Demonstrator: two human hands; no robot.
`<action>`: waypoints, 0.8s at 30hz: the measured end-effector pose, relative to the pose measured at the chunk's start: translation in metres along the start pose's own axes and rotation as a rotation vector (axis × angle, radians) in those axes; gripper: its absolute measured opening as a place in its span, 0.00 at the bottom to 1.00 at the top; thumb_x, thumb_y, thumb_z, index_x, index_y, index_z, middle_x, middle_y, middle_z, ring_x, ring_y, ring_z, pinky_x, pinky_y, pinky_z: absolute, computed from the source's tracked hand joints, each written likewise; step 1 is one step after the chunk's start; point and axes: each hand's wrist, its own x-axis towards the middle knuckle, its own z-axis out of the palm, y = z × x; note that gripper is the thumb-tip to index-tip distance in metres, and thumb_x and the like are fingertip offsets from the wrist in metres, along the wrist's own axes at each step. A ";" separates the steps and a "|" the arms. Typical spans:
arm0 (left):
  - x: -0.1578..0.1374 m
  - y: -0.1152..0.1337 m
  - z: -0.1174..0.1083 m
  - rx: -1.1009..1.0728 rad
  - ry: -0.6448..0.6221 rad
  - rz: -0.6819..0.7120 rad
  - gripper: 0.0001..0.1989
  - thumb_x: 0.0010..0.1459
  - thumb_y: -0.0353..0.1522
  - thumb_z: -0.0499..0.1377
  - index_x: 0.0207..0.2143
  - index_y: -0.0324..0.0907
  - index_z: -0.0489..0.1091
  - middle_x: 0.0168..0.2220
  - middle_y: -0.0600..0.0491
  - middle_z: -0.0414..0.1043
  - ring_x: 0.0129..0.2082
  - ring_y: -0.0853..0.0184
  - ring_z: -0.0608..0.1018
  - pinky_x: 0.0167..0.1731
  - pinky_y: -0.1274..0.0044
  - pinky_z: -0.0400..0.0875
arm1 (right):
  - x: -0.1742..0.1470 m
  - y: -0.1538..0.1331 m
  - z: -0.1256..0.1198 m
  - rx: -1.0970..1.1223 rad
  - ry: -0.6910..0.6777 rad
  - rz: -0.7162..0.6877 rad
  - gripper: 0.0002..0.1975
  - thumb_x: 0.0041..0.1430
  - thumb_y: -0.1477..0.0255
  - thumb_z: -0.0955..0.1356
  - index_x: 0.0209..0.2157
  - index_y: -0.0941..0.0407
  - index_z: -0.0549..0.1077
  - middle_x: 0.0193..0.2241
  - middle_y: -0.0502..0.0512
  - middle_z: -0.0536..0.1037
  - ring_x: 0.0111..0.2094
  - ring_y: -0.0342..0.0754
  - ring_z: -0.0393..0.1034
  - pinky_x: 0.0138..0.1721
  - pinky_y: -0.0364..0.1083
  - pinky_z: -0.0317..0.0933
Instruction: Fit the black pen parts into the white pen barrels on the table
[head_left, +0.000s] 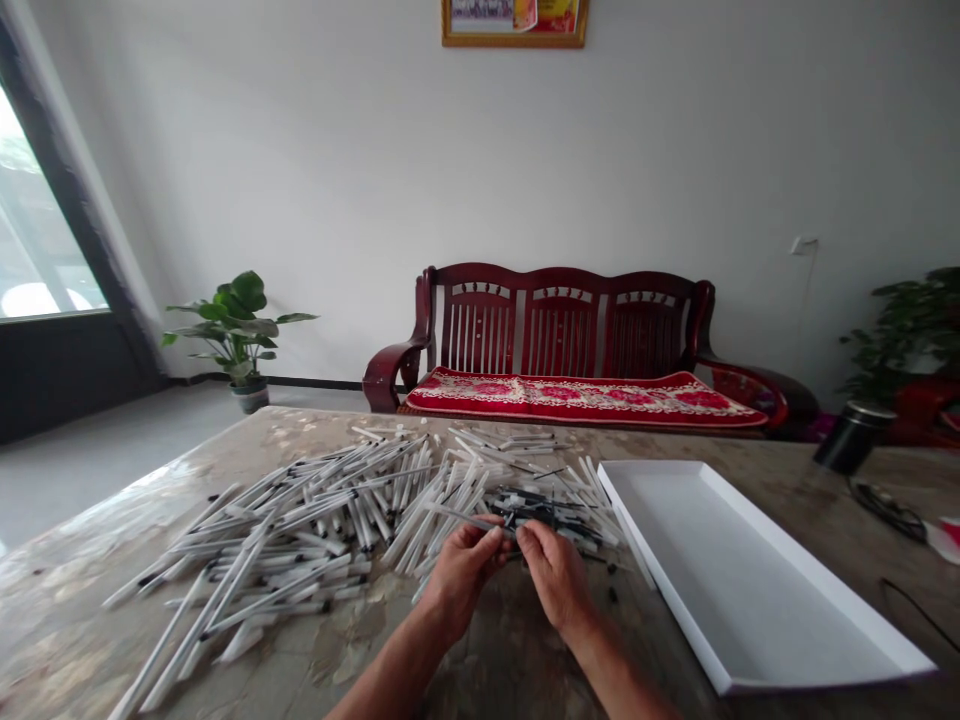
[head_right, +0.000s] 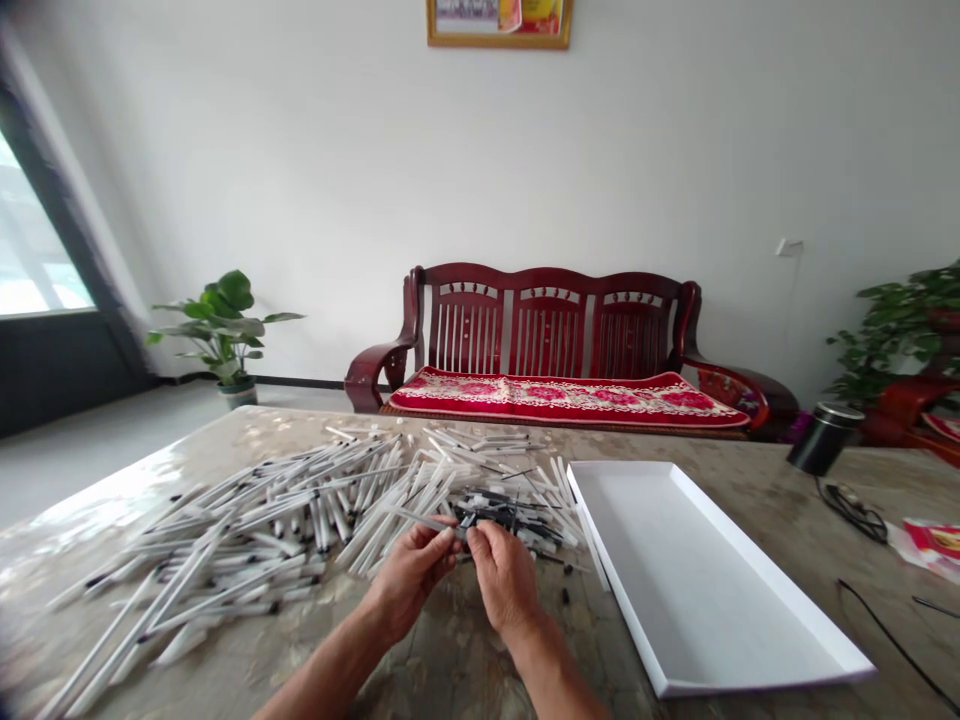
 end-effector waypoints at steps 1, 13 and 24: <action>0.000 -0.001 0.000 0.006 0.007 0.003 0.20 0.36 0.33 0.76 0.33 0.38 0.76 0.26 0.55 0.76 0.26 0.72 0.78 0.28 0.83 0.73 | 0.001 0.002 0.001 0.010 0.004 0.004 0.21 0.66 0.58 0.60 0.26 0.53 0.73 0.20 0.49 0.75 0.23 0.45 0.68 0.24 0.40 0.54; 0.009 -0.001 -0.007 -0.032 0.211 0.124 0.19 0.35 0.35 0.75 0.30 0.38 0.75 0.26 0.56 0.76 0.25 0.71 0.79 0.28 0.81 0.74 | 0.006 0.010 0.004 0.087 0.128 -0.140 0.09 0.59 0.68 0.66 0.31 0.53 0.79 0.28 0.53 0.80 0.32 0.49 0.74 0.37 0.44 0.65; 0.011 -0.008 -0.006 -0.053 0.179 0.128 0.18 0.35 0.33 0.75 0.29 0.38 0.75 0.24 0.56 0.76 0.25 0.71 0.79 0.28 0.81 0.76 | 0.007 0.017 0.006 0.086 0.127 0.026 0.15 0.61 0.60 0.64 0.28 0.54 0.77 0.25 0.53 0.80 0.28 0.49 0.74 0.30 0.42 0.64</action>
